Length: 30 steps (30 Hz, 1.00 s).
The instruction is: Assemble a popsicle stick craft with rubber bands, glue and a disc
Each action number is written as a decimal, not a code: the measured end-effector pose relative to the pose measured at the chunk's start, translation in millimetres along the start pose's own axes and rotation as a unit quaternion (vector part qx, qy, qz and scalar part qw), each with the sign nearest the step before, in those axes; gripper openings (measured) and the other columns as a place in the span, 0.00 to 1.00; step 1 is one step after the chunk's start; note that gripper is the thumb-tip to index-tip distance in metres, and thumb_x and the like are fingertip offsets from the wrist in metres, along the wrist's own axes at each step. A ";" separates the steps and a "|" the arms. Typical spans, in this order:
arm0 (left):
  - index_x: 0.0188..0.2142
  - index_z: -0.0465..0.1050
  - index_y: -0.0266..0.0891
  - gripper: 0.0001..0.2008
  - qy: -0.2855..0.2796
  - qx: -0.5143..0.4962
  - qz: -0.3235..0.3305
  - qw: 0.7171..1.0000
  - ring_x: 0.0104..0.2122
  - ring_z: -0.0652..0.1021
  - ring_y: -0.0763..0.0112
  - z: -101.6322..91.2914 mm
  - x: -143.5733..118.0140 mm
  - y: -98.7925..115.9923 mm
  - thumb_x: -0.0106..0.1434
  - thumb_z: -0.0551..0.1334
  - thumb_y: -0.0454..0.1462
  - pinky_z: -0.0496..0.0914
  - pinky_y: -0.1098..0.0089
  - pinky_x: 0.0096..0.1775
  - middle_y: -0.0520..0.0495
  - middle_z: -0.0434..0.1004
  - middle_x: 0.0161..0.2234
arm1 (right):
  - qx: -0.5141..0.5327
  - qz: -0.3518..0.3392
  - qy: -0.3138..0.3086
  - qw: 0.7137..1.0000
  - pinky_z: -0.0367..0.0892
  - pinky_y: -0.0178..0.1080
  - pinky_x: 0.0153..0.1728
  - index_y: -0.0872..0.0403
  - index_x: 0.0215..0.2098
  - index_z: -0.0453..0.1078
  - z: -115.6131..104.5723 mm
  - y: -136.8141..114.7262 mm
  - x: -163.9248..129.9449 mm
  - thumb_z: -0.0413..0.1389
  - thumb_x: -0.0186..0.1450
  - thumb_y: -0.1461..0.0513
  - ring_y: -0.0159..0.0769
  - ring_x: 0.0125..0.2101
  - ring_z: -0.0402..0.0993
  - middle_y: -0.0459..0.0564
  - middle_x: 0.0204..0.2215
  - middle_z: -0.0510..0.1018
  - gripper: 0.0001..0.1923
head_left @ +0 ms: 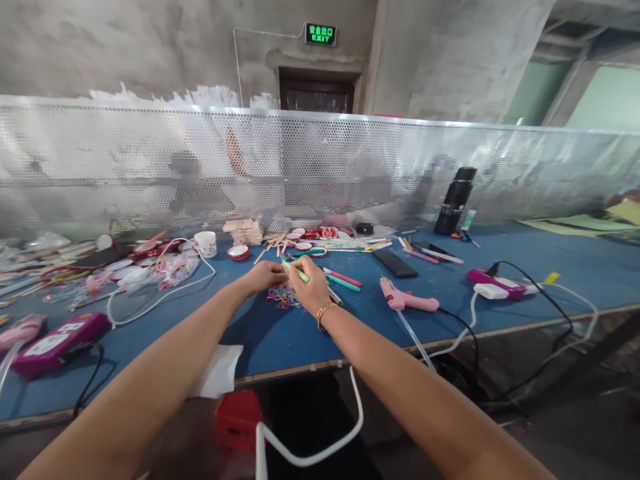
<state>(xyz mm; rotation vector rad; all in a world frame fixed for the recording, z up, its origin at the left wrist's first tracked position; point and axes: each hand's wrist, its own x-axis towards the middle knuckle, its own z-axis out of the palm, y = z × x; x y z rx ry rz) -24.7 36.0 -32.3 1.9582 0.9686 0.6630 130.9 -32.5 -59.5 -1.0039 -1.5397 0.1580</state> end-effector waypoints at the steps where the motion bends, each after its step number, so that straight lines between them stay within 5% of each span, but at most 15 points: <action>1: 0.24 0.75 0.34 0.15 0.001 0.005 0.000 1.000 0.21 0.69 0.77 -0.2 -0.1 0.3 0.52 0.67 0.45 0.61 0.75 0.24 0.51 0.72 0.20 | -0.006 0.001 0.005 1.000 0.62 0.35 0.33 0.50 0.34 0.67 0.0 0.4 0.0 0.50 0.66 0.58 0.35 0.29 0.72 0.44 0.27 0.76 0.07; 30: 0.23 0.75 0.35 0.14 0.017 0.011 -0.023 1.000 0.21 0.71 0.76 0.8 -2.4 5.4 0.51 0.68 0.44 0.65 0.76 0.25 0.51 0.73 0.19 | -0.034 -0.006 0.013 0.999 0.62 0.36 0.35 0.51 0.33 0.67 0.2 -1.3 -1.2 0.50 0.66 0.59 0.36 0.32 0.73 0.45 0.29 0.76 0.07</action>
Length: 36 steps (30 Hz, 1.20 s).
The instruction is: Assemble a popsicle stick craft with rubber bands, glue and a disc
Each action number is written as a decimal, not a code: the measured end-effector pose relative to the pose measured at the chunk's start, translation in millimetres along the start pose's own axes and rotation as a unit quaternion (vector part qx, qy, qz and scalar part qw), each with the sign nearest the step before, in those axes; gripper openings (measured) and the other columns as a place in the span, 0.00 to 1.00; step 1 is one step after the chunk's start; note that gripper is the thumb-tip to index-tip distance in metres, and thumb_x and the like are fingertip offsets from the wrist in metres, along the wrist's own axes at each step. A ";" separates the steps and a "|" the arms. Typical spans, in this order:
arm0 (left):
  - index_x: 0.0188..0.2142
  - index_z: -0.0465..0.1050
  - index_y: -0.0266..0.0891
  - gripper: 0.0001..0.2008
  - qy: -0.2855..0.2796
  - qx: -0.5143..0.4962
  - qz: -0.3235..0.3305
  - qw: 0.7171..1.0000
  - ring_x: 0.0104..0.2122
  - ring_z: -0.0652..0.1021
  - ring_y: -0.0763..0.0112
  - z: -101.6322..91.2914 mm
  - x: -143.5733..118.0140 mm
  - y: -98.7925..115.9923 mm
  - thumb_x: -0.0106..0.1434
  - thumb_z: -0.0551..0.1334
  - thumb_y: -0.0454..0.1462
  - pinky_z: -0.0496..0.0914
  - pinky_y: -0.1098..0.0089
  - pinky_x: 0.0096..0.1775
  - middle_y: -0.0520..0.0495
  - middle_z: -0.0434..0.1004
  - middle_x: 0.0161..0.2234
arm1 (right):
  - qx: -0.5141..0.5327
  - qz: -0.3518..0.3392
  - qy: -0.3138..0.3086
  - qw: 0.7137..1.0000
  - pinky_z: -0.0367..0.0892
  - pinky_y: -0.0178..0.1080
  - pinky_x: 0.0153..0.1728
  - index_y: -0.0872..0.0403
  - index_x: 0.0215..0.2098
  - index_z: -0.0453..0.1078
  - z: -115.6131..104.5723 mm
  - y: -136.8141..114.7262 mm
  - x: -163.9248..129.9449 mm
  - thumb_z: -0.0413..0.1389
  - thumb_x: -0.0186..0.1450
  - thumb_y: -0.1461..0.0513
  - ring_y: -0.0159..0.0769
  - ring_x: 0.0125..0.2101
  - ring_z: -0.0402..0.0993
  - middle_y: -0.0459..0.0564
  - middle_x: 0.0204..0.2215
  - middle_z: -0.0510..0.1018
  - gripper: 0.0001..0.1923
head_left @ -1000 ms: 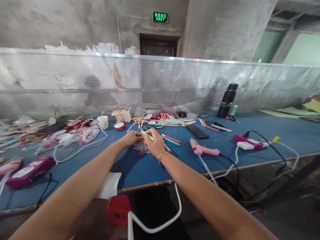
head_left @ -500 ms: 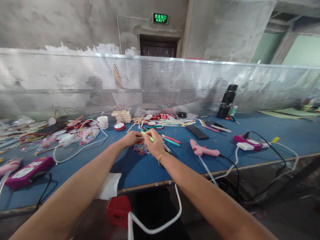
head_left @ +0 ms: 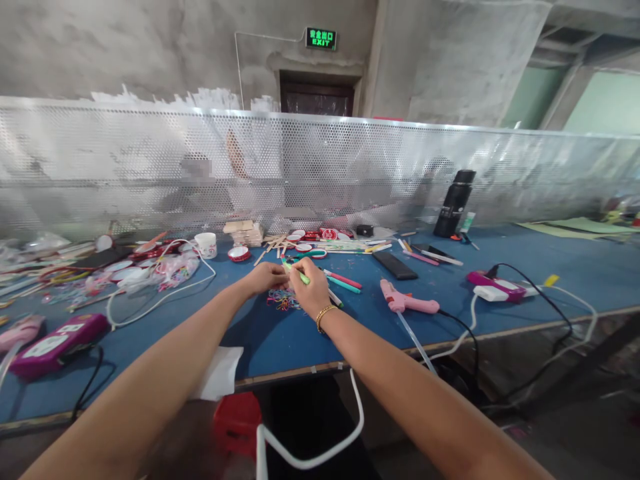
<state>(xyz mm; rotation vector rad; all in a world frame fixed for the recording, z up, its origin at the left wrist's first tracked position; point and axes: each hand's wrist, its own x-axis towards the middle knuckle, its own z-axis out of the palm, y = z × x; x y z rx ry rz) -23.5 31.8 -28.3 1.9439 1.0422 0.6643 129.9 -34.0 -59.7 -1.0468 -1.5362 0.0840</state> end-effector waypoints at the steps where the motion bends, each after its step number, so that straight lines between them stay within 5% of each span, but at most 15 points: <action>1: 0.23 0.75 0.35 0.14 0.000 0.005 0.002 1.000 0.21 0.71 0.76 -0.2 -0.2 0.3 0.51 0.68 0.45 0.65 0.75 0.25 0.51 0.73 0.20 | -0.005 0.003 0.008 1.000 0.61 0.36 0.36 0.51 0.33 0.67 -0.3 -0.2 0.2 0.50 0.66 0.59 0.36 0.32 0.73 0.45 0.29 0.76 0.07; 36: 0.21 0.73 0.36 0.13 0.004 0.002 0.004 1.000 0.20 0.69 0.77 0.6 -1.3 1.7 0.51 0.68 0.43 0.63 0.75 0.24 0.52 0.71 0.19 | -0.014 -0.008 -0.004 1.000 0.62 0.36 0.37 0.50 0.33 0.67 0.4 -1.7 -0.1 0.50 0.67 0.59 0.37 0.33 0.73 0.46 0.29 0.77 0.06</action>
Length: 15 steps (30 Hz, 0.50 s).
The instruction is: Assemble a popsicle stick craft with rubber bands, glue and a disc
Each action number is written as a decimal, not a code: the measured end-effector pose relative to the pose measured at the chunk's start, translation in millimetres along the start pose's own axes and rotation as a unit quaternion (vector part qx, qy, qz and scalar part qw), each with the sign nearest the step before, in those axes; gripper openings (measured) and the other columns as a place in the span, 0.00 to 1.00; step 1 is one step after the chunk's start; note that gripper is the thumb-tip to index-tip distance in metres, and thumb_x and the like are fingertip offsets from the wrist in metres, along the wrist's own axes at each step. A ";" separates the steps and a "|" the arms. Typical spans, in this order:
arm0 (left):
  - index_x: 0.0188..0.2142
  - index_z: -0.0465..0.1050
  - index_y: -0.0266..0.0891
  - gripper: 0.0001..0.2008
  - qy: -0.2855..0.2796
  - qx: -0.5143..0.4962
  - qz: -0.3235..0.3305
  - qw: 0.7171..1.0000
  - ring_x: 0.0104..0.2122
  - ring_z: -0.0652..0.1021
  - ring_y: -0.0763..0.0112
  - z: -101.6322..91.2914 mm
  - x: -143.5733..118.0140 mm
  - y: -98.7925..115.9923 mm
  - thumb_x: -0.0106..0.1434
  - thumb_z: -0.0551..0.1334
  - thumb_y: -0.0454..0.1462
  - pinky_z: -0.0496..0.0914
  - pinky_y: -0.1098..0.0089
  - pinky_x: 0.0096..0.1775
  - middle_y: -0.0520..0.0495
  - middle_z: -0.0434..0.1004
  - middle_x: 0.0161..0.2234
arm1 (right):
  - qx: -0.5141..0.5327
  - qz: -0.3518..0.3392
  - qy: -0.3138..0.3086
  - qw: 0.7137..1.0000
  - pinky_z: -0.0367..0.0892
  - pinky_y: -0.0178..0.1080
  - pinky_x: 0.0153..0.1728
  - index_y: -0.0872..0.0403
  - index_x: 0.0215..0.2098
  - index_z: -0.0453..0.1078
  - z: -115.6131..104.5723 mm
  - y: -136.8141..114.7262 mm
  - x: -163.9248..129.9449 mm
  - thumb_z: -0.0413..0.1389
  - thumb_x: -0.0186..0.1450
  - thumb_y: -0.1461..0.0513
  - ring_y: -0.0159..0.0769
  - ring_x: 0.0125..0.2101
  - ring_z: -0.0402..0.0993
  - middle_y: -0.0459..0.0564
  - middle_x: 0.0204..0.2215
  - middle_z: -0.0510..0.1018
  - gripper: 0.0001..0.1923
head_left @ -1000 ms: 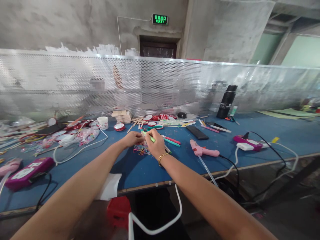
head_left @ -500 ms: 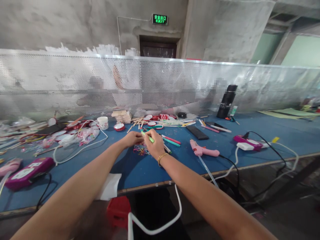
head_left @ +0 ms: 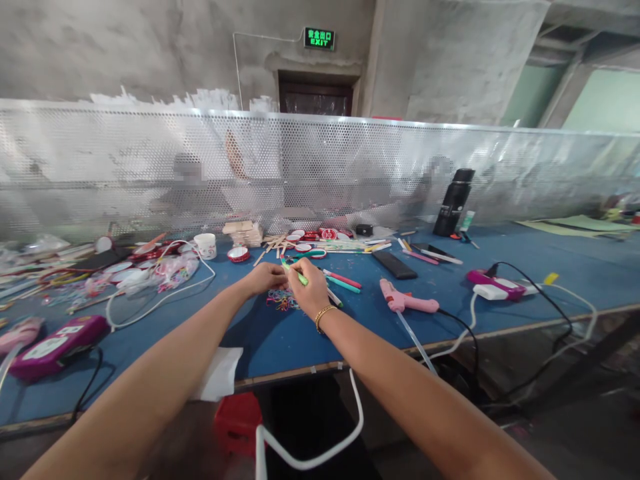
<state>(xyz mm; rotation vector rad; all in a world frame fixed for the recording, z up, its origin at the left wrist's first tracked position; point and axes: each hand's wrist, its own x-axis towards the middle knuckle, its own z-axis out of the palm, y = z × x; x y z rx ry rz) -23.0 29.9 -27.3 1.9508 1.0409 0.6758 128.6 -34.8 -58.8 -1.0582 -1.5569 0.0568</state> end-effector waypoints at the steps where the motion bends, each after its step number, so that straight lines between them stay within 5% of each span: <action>1: 0.21 0.73 0.36 0.13 -0.001 0.002 0.000 1.000 0.20 0.69 0.77 0.0 -0.3 0.5 0.50 0.68 0.43 0.63 0.75 0.24 0.52 0.72 0.19 | -0.006 0.003 0.004 1.000 0.62 0.37 0.37 0.50 0.33 0.67 -0.4 -0.2 0.0 0.50 0.67 0.59 0.37 0.34 0.73 0.46 0.29 0.77 0.06; 15: 0.22 0.74 0.35 0.13 0.005 0.005 0.000 1.000 0.21 0.71 0.76 -0.7 0.8 -0.9 0.50 0.68 0.44 0.64 0.75 0.25 0.51 0.73 0.19 | -0.012 0.009 0.014 1.000 0.61 0.37 0.37 0.51 0.33 0.67 -0.8 0.3 0.5 0.50 0.67 0.59 0.37 0.34 0.72 0.46 0.29 0.77 0.07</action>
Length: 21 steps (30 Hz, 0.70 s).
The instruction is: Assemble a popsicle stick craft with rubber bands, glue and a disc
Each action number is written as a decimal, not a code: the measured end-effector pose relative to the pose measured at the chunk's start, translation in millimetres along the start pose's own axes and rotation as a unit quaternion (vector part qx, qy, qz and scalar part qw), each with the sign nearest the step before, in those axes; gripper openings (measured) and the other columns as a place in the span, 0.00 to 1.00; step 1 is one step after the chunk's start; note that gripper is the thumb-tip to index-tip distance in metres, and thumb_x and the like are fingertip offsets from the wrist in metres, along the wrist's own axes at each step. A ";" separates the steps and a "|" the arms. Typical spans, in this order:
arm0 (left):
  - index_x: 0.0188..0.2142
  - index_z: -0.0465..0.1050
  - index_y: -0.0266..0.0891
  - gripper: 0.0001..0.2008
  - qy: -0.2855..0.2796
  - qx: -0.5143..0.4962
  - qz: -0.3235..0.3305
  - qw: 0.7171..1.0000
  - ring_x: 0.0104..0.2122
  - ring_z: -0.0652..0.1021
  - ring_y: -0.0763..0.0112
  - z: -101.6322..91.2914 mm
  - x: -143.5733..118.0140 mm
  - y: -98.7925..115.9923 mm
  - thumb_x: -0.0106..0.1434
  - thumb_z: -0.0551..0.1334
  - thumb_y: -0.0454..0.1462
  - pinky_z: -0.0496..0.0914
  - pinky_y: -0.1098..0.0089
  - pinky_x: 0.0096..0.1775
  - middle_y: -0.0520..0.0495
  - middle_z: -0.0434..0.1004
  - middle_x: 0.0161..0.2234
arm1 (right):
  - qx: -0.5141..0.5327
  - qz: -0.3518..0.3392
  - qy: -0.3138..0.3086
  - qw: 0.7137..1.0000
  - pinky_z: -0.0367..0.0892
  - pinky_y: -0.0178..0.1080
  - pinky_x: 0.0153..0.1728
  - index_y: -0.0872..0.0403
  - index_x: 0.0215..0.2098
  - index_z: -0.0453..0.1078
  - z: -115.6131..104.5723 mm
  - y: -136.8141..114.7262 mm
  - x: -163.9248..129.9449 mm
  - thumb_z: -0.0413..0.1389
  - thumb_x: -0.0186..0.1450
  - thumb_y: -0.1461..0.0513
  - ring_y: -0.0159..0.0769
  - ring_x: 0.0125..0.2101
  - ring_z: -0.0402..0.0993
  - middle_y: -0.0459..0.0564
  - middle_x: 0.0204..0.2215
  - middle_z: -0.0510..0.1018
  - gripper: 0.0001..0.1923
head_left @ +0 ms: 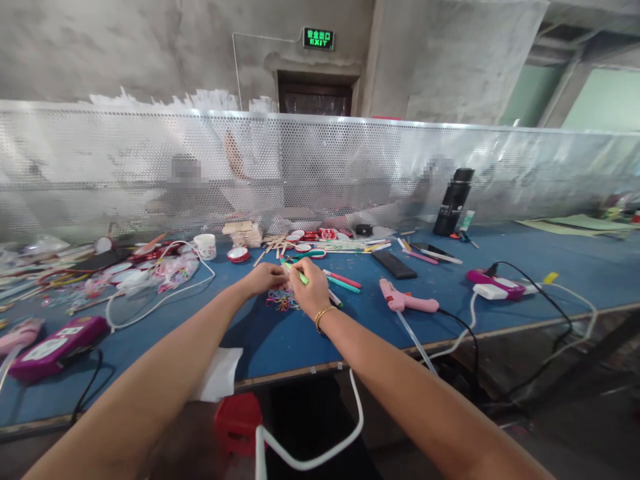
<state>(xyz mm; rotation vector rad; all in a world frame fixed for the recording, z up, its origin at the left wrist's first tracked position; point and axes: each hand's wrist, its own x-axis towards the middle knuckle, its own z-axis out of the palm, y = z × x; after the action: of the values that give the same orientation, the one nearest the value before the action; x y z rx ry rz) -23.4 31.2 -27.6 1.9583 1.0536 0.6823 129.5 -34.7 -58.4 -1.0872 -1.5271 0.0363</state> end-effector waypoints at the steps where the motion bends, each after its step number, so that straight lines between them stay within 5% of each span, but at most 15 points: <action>1: 0.22 0.75 0.35 0.14 -0.001 0.002 0.001 1.000 0.21 0.71 0.75 -0.2 0.3 -0.4 0.50 0.68 0.44 0.64 0.75 0.25 0.51 0.73 0.20 | -0.001 0.004 0.005 1.000 0.61 0.37 0.37 0.51 0.33 0.67 -0.2 -0.1 0.1 0.50 0.67 0.59 0.37 0.34 0.72 0.46 0.29 0.77 0.07; 21: 0.21 0.73 0.35 0.13 0.000 -0.012 -0.010 1.000 0.21 0.71 0.76 1.0 0.3 0.3 0.50 0.68 0.44 0.64 0.75 0.26 0.51 0.72 0.19 | 0.012 -0.010 -0.003 1.000 0.61 0.36 0.37 0.51 0.33 0.67 1.0 0.8 -0.1 0.50 0.67 0.59 0.36 0.34 0.73 0.46 0.29 0.77 0.06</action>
<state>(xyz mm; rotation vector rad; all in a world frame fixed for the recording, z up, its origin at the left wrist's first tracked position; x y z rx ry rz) -22.4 31.0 -27.9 1.9249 1.0600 0.6813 129.2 -33.8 -59.2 -1.0531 -1.5401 0.0441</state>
